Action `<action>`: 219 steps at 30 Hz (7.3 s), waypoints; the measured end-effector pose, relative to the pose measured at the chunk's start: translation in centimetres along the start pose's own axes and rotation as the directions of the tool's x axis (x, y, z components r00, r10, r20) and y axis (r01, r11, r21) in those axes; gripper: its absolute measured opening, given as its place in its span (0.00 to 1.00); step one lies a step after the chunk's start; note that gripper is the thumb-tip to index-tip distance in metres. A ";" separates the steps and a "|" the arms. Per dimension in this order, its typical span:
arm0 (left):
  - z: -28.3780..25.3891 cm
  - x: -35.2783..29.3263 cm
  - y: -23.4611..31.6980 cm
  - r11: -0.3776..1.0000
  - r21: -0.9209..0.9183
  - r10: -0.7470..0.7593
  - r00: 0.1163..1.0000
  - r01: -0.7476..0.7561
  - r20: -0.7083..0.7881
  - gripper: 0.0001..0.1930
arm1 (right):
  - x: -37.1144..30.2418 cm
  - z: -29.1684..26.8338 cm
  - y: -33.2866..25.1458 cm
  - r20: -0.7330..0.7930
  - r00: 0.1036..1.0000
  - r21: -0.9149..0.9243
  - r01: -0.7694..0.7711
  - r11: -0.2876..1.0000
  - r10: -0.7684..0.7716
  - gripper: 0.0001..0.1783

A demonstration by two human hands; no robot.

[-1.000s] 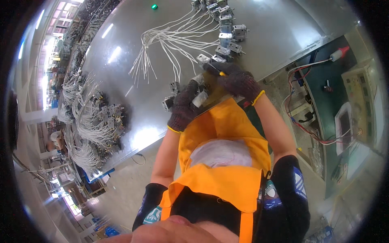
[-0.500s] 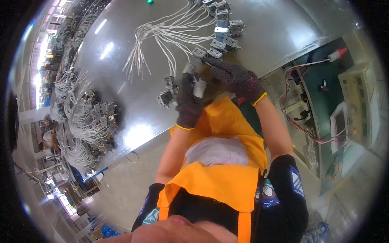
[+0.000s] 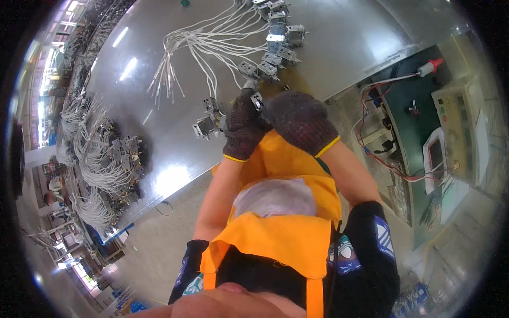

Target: The recorder is assembling wire harness components and connecting them to a testing jig on a production line.

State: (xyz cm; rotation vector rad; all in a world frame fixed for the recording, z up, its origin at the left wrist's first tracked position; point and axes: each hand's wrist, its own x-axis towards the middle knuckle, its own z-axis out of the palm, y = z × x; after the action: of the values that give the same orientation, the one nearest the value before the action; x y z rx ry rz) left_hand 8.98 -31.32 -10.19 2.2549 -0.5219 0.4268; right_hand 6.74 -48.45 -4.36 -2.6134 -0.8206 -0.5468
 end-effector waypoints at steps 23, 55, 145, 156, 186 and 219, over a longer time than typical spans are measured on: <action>-10.6 0.5 -4.8 0.955 0.274 -0.160 0.976 0.116 0.145 0.33 | 1.3 2.7 -2.6 0.526 0.847 0.656 -0.347 0.671 -0.077 0.23; -0.6 0.4 2.0 0.980 0.046 -0.193 0.981 0.194 -0.030 0.30 | -1.5 2.0 4.5 -0.032 0.992 0.240 0.126 0.963 -0.122 0.23; -0.9 1.1 1.0 0.980 0.010 -0.196 0.972 0.197 0.130 0.15 | 1.0 1.1 -1.1 0.097 0.995 -0.120 0.013 0.993 -0.001 0.03; -1.4 0.9 2.5 0.957 0.024 -0.290 0.947 0.289 0.140 0.14 | 1.7 0.1 -1.3 0.215 0.970 -0.113 -0.091 0.989 0.114 0.06; -1.2 -3.9 0.0 0.998 0.046 0.051 0.996 -0.048 -0.070 0.35 | -1.0 6.5 -0.1 0.245 0.940 0.718 -0.341 0.607 0.239 0.29; -1.3 0.2 0.6 0.971 -0.013 -0.233 0.961 0.238 0.151 0.31 | 0.8 -1.7 -0.1 0.274 0.938 0.334 -0.299 0.894 0.212 0.18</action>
State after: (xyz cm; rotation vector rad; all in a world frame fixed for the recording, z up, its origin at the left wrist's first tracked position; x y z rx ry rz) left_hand 8.73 -30.71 -8.86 2.2951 -0.3256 0.1289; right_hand 6.88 -48.76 -2.46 -2.3982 -0.5591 -0.0050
